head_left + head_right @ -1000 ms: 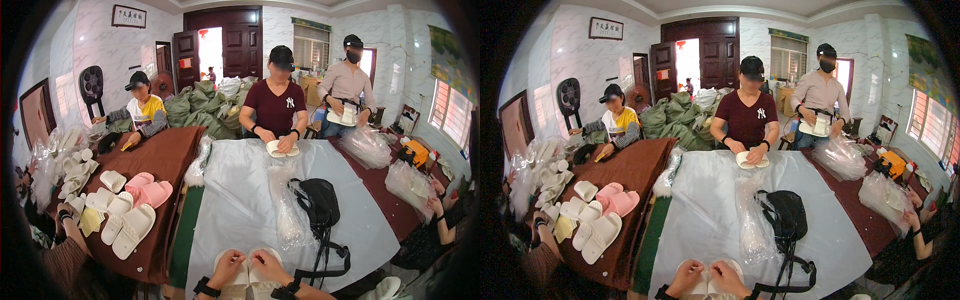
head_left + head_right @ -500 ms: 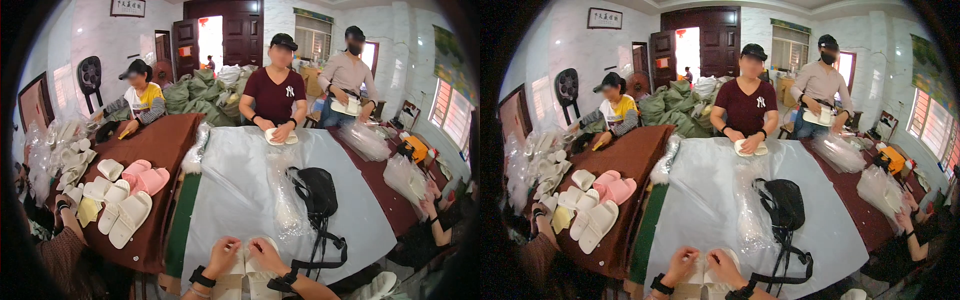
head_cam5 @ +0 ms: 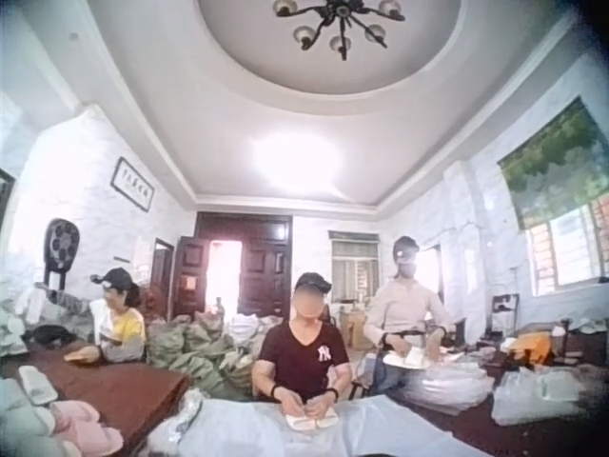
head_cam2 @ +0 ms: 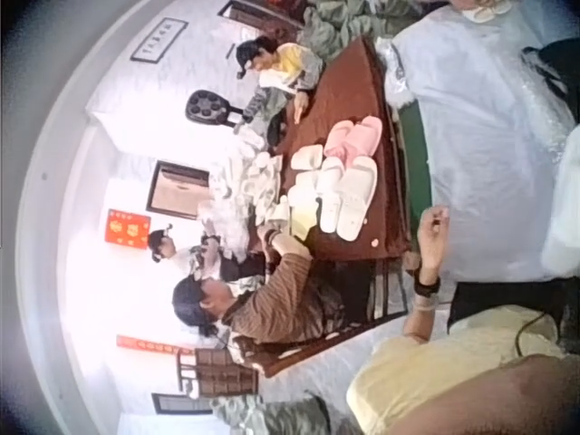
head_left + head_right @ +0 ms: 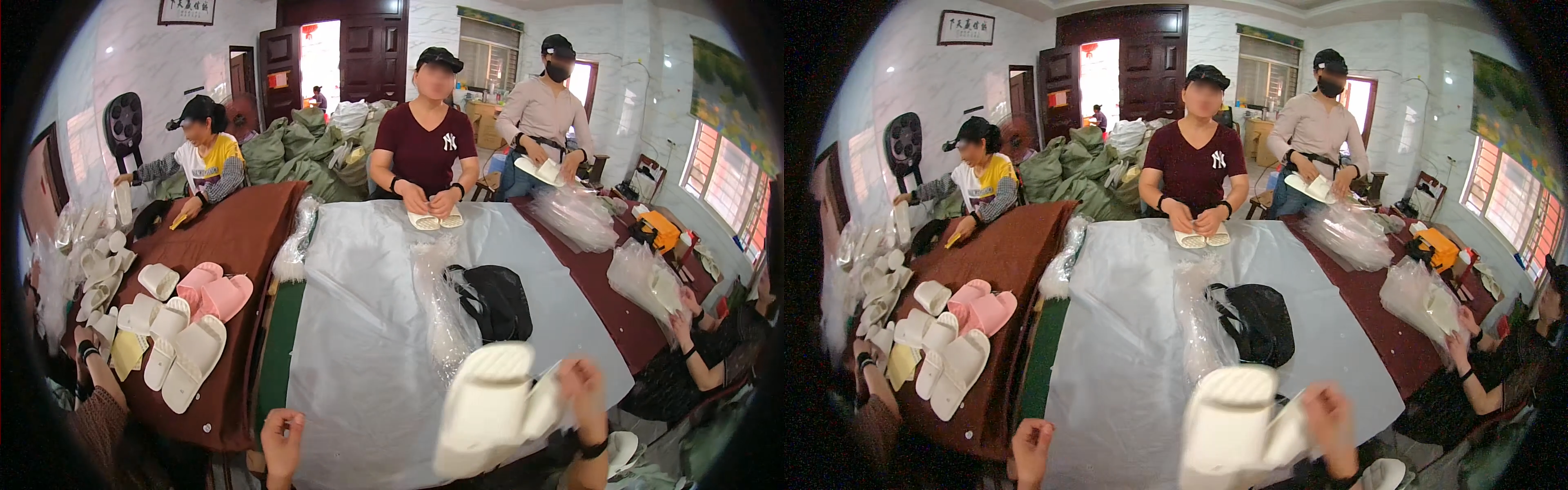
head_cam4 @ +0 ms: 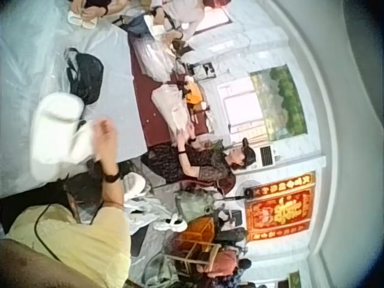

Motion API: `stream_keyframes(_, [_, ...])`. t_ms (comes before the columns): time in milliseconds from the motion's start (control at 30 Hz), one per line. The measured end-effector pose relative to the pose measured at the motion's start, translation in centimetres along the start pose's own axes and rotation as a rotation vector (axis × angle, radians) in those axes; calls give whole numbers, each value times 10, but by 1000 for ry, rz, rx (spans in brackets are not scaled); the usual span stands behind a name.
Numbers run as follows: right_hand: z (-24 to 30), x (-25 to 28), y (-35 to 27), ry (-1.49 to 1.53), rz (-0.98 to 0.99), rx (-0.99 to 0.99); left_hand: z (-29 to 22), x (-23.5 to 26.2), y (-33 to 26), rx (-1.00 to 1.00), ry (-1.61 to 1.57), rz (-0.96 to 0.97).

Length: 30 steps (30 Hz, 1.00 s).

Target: Assemble and inspect slippers in a workshop setting.

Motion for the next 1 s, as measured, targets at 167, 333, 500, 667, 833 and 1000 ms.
stream_keyframes(167, [-47,139,108,-459,-335,133,5,31,13,46,81,-151])
stream_keyframes(333, [-40,125,116,-820,-583,538,1,80,23,-115,303,-524])
stream_keyframes(500, [-38,57,86,-280,-315,157,4,129,60,-116,-7,-926])
stream_keyframes(667, [-19,0,59,-103,-195,54,46,159,123,208,-594,-776])
stream_keyframes(833, [6,-34,41,46,105,-40,127,205,179,496,-412,-535])
stream_keyframes(1000, [12,-36,27,87,180,-117,110,184,195,454,-506,-429])
Point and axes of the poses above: each hand's wrist, its own y-axis towards the middle knuckle, its own x-axis out of the back of the hand, z = x × y, the point moved 3 cm from there along y, towards the middle knuckle, and after that the axes turned 2 degrees about x, right-handed, at the moved point
